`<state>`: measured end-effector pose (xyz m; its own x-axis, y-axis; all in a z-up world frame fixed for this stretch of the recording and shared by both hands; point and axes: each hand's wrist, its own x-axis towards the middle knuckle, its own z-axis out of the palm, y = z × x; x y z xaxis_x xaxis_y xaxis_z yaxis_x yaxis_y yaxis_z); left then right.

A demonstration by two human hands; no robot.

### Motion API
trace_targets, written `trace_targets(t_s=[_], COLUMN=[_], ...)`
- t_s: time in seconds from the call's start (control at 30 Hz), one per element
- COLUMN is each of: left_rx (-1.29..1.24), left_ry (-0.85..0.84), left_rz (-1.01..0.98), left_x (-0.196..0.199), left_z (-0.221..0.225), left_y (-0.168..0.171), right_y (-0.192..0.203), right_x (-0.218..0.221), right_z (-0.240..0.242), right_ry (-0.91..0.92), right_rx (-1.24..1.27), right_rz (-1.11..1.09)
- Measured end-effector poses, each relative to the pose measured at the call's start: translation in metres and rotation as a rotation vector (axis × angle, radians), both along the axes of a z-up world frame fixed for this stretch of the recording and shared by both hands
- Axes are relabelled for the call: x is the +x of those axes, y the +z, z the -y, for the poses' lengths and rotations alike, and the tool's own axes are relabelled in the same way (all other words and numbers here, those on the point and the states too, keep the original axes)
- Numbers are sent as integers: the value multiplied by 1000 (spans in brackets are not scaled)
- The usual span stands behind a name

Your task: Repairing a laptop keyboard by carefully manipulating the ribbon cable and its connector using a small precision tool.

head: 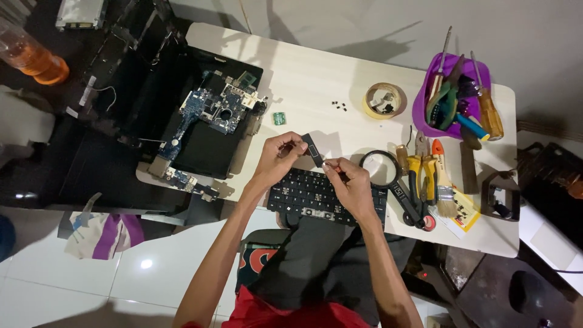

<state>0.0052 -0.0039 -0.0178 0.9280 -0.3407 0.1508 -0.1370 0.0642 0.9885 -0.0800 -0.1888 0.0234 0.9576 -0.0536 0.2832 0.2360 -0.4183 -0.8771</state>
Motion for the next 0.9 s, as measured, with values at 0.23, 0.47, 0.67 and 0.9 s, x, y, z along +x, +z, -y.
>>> trace_targets(t_s=[0.23, 0.47, 0.67, 0.9], left_rx=[-8, -33, -48, -32], left_ry=[6, -6, 3, -1], left_rz=[12, 12, 11, 107], left_x=[1, 1, 2, 15], left_z=[0, -2, 0, 3], left_y=[-6, -3, -11, -32], right_y=[-5, -12, -8, -22], right_x=[-1, 0, 2, 5], right_z=[1, 5, 4, 12], right_ry=[-13, -12, 10, 7], right_rx=[24, 37, 55, -50], right_rz=[2, 1, 27, 110])
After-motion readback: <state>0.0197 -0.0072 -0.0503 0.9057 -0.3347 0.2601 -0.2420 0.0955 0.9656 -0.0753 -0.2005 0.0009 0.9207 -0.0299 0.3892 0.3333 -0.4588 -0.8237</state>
